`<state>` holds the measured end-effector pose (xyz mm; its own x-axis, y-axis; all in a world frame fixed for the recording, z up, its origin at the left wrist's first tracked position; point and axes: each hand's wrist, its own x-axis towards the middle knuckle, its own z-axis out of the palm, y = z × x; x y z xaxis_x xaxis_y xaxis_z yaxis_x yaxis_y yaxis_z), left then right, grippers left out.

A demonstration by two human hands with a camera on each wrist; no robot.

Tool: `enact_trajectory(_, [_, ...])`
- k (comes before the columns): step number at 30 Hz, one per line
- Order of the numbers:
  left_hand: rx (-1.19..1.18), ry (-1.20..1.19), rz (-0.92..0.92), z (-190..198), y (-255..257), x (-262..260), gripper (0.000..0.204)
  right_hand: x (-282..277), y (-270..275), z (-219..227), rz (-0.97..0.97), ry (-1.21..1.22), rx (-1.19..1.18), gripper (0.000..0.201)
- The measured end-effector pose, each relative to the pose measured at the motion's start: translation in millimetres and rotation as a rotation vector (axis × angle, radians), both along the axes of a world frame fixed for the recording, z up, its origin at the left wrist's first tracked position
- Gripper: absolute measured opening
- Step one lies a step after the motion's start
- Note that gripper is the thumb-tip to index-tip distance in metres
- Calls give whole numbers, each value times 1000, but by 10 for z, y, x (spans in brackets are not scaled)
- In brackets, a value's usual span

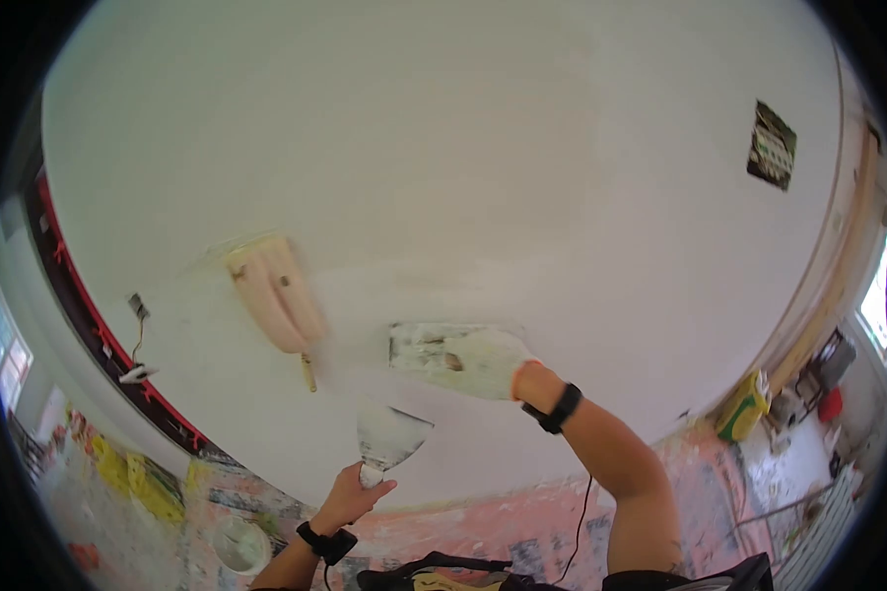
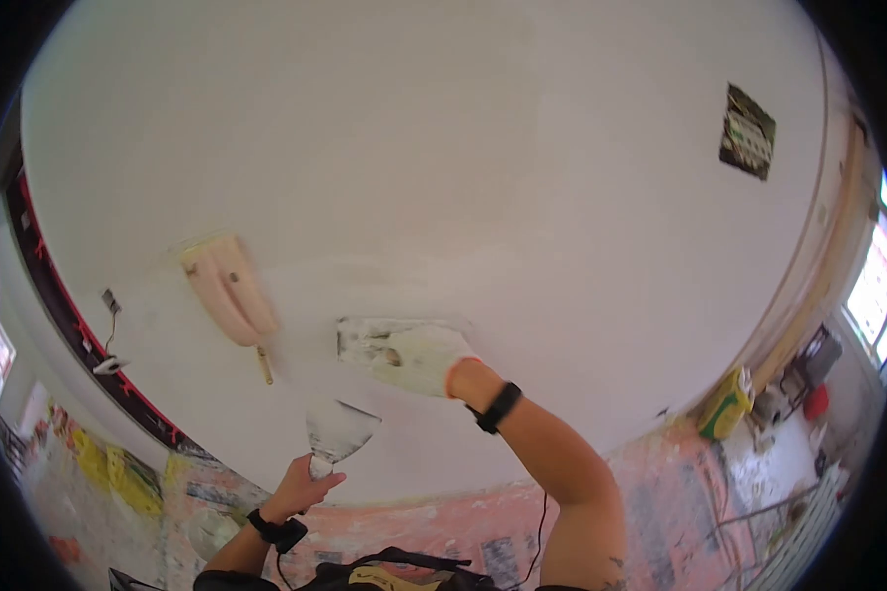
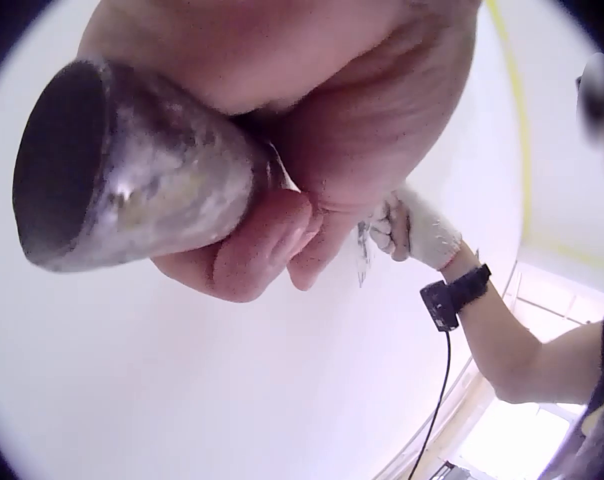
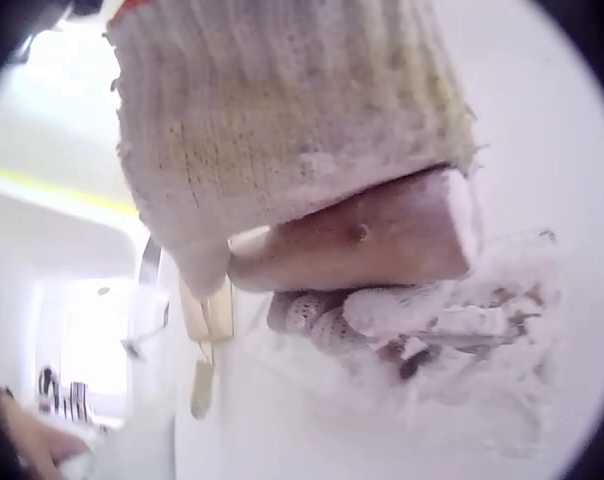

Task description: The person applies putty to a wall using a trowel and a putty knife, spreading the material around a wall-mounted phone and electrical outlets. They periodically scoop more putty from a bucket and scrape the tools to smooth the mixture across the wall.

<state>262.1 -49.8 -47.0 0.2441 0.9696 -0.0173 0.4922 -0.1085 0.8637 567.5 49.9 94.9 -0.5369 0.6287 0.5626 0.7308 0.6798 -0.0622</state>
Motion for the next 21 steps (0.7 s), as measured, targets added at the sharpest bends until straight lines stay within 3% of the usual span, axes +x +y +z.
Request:
enact_trajectory(1, [-89,-16,5,84,-75,-41,43,-11,-55,121,21,-24,6,38])
enact_trajectory(3, [-192,-35,19,154,-127,-136,46,-57,-224,304,7,521,-511,47])
enact_trajectory(4, [-193,-53,-26,169,-116,-161,41,-54,-265,421,16,511,-521,47])
enact_trajectory(6, [-215,-60,-67,286,-158,-236,37,-88,-329,546,325,997,-1080,49])
enact_trajectory(7, [-194,-48,-157,410,-161,-239,39,-176,-373,494,324,996,-1090,49])
enact_trajectory(9, [-166,-42,-246,543,-83,-263,42,-343,-462,380,545,1119,-1201,49])
enact_trajectory(10, [-98,-24,-347,566,-28,-290,44,-380,-453,315,546,1120,-1202,49])
enact_trajectory(12, [-54,-1,-455,625,-45,-369,47,-430,-454,95,390,671,-1226,49])
enact_trajectory(14, [-380,18,-398,788,-165,-416,46,-392,-537,-46,362,587,-1218,47])
enact_trajectory(16, [-453,13,-392,878,-212,-465,45,-289,-571,-153,477,361,-885,45])
enact_trajectory(17, [-517,7,-378,889,-226,-495,44,-172,-600,-150,222,369,-1327,42])
enact_trajectory(18, [-529,8,-383,865,-218,-529,44,-72,-654,-190,216,377,-1337,42])
enact_trajectory(21, [-11,-36,-219,843,-138,-543,41,106,-779,-173,-22,519,-1306,31])
